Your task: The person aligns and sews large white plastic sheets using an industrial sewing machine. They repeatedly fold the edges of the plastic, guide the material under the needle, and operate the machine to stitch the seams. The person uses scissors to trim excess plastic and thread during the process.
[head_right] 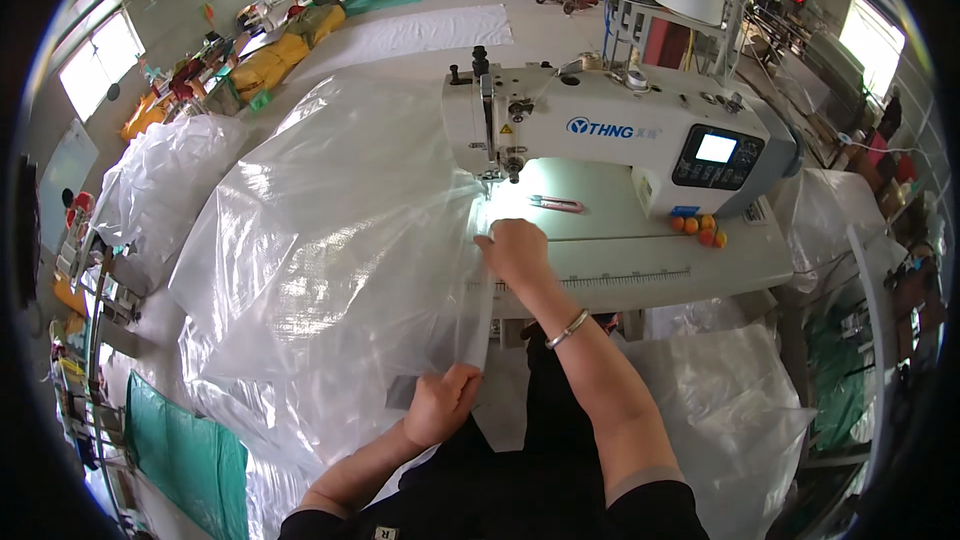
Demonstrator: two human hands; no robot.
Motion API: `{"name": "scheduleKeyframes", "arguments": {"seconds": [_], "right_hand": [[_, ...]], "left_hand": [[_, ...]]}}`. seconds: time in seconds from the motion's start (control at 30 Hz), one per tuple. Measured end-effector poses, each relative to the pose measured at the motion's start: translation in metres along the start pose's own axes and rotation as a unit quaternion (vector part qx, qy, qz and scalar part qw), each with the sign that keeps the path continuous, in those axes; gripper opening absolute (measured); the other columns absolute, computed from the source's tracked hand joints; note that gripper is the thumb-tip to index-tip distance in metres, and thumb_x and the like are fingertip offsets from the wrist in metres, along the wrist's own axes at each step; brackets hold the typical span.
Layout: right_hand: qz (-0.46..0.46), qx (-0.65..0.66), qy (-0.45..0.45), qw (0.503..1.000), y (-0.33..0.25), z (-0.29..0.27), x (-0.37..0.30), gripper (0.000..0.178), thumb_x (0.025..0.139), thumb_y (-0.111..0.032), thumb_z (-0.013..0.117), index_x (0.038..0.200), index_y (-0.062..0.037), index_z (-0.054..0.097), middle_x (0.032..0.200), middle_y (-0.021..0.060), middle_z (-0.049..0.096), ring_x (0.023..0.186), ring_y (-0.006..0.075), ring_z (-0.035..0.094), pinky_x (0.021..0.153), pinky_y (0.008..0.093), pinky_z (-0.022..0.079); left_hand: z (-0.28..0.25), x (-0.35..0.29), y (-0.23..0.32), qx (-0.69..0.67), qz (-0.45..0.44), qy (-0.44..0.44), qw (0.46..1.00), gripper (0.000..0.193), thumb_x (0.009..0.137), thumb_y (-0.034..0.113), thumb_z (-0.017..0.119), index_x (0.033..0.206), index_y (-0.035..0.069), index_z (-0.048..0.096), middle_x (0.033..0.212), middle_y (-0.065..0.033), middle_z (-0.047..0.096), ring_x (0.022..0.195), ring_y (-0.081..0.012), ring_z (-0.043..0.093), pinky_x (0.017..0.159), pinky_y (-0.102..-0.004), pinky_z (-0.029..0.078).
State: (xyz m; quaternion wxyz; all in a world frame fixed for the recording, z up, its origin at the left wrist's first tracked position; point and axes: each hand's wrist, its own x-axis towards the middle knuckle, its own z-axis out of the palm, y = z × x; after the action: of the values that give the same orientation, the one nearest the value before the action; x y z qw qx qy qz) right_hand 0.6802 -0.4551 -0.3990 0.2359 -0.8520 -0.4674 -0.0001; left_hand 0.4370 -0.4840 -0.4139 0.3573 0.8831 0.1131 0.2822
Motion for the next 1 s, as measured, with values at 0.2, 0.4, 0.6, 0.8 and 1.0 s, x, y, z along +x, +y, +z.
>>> {"name": "scheduleKeyframes", "arguments": {"seconds": [0.2, 0.4, 0.6, 0.8, 1.0], "right_hand": [[0.029, 0.045, 0.046, 0.998, 0.018, 0.001, 0.036, 0.028, 0.072, -0.029, 0.074, 0.065, -0.0022, 0.068, 0.066, 0.0158, 0.066, 0.068, 0.0337, 0.066, 0.066, 0.0396, 0.053], [-0.017, -0.12, -0.043, 0.992, 0.006, 0.007, 0.038, 0.014, 0.074, -0.012, 0.063, 0.083, -0.0015, 0.066, 0.08, 0.0163, 0.069, 0.073, 0.0305, 0.068, 0.066, 0.0403, 0.054], [-0.003, -0.185, -0.073, 0.98, -0.017, 0.013, -0.02, 0.023, 0.086, -0.01, 0.053, 0.102, 0.0026, 0.064, 0.078, 0.0144, 0.069, 0.073, 0.0284, 0.069, 0.061, 0.0391, 0.054], [-0.001, -0.172, -0.075, 0.982, -0.012, 0.016, 0.002, 0.026, 0.089, -0.012, 0.05, 0.104, 0.0026, 0.064, 0.077, 0.014, 0.069, 0.073, 0.0286, 0.069, 0.062, 0.0381, 0.054], [0.022, -0.098, -0.111, 0.989, -0.004, 0.012, 0.024, 0.021, 0.083, -0.013, 0.054, 0.093, -0.0003, 0.066, 0.082, 0.0174, 0.069, 0.081, 0.0314, 0.069, 0.069, 0.0393, 0.056]], "left_hand": [[0.001, 0.012, 0.013, 0.005, -0.011, -0.001, 1.0, 0.007, 0.085, 0.003, 0.064, 0.086, 0.002, 0.057, 0.061, -0.017, 0.057, 0.053, -0.0354, 0.059, 0.046, -0.0396, 0.045], [-0.005, 0.015, 0.018, -0.004, -0.043, 0.015, 0.999, 0.006, 0.084, 0.003, 0.063, 0.085, 0.002, 0.057, 0.062, -0.0174, 0.058, 0.053, -0.0356, 0.059, 0.047, -0.0384, 0.045], [-0.002, 0.011, 0.006, -0.019, -0.04, 0.021, 0.999, 0.006, 0.085, 0.004, 0.063, 0.086, 0.002, 0.058, 0.063, -0.0178, 0.059, 0.054, -0.0367, 0.059, 0.048, -0.0392, 0.046], [0.002, 0.023, -0.015, 0.04, -0.013, 0.042, 0.998, 0.007, 0.087, 0.011, 0.06, 0.088, 0.005, 0.057, 0.058, -0.0172, 0.057, 0.052, -0.0378, 0.059, 0.047, -0.0448, 0.046], [-0.004, 0.06, -0.026, 0.027, -0.057, 0.043, 0.997, 0.007, 0.086, 0.007, 0.063, 0.088, 0.001, 0.059, 0.069, -0.0195, 0.061, 0.061, -0.0379, 0.061, 0.053, -0.0403, 0.047]]}}
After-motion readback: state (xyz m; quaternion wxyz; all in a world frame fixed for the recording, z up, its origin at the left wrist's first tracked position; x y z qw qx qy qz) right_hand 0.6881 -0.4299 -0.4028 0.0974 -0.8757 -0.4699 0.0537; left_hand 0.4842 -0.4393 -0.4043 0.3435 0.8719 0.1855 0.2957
